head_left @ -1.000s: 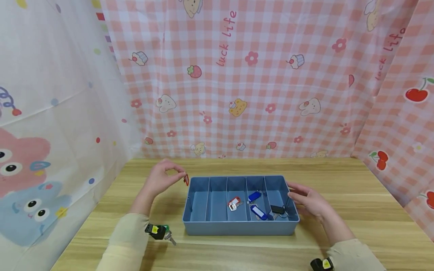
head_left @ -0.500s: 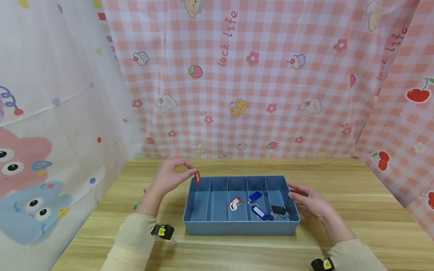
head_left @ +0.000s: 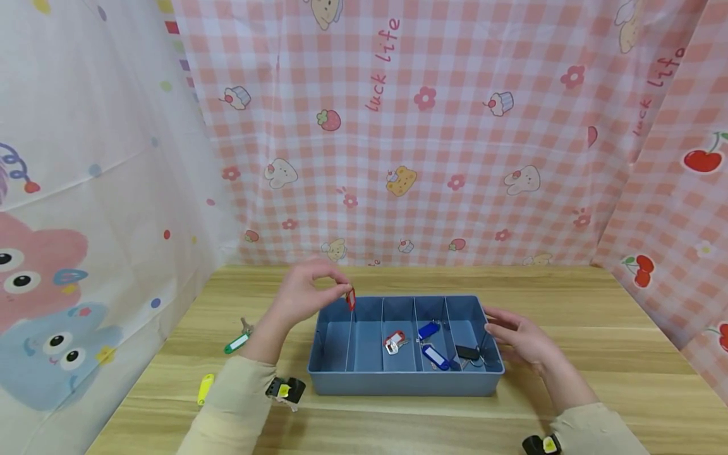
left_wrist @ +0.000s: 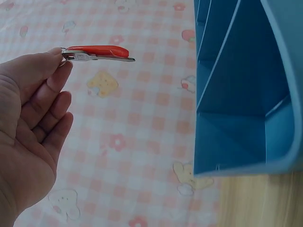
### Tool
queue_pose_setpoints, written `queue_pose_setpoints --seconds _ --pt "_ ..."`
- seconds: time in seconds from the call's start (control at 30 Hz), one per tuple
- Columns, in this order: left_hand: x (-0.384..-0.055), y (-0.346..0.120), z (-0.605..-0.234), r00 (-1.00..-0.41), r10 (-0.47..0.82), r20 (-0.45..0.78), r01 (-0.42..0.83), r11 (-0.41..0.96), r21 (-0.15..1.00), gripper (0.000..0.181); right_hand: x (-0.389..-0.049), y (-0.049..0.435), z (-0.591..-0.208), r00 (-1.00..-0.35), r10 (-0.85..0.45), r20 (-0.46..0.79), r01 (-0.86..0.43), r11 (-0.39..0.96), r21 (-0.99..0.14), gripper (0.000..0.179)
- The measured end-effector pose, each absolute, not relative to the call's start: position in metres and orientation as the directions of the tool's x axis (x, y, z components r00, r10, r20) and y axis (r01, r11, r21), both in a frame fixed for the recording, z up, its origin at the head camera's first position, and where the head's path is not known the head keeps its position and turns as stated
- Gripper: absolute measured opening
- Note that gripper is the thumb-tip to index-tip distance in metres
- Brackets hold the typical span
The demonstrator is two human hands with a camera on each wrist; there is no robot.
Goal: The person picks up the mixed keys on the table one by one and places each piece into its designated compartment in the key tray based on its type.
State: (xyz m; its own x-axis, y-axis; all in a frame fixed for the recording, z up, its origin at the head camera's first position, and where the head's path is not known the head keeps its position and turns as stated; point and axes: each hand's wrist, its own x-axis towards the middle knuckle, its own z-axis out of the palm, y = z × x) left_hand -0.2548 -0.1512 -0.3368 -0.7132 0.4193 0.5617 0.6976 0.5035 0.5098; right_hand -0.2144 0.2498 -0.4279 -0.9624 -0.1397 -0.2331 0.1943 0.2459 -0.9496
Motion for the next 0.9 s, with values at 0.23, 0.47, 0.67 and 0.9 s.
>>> queue_pose_setpoints --seconds 0.23,0.47,0.67,0.9 --pt "-0.253 -0.137 -0.336 -0.703 0.472 0.533 0.711 0.481 0.512 0.007 -0.214 0.251 -0.429 -0.963 -0.143 -0.227 0.188 0.244 -0.951 0.059" --pt "-0.253 -0.124 -0.34 -0.667 0.524 0.53 0.745 0.459 0.484 0.003 -0.214 0.25 -0.428 -0.963 -0.142 -0.228 0.189 0.247 -0.951 0.06" --pt "-0.253 -0.114 -0.346 -0.636 0.573 0.518 0.772 0.446 0.454 0.004 -0.214 0.25 -0.428 -0.963 -0.131 -0.237 0.197 0.259 -0.946 0.059" --pt "-0.253 -0.104 -0.351 -0.598 0.622 0.506 0.799 0.409 0.44 0.003 -0.215 0.25 -0.429 -0.964 -0.137 -0.229 0.19 0.251 -0.949 0.059"
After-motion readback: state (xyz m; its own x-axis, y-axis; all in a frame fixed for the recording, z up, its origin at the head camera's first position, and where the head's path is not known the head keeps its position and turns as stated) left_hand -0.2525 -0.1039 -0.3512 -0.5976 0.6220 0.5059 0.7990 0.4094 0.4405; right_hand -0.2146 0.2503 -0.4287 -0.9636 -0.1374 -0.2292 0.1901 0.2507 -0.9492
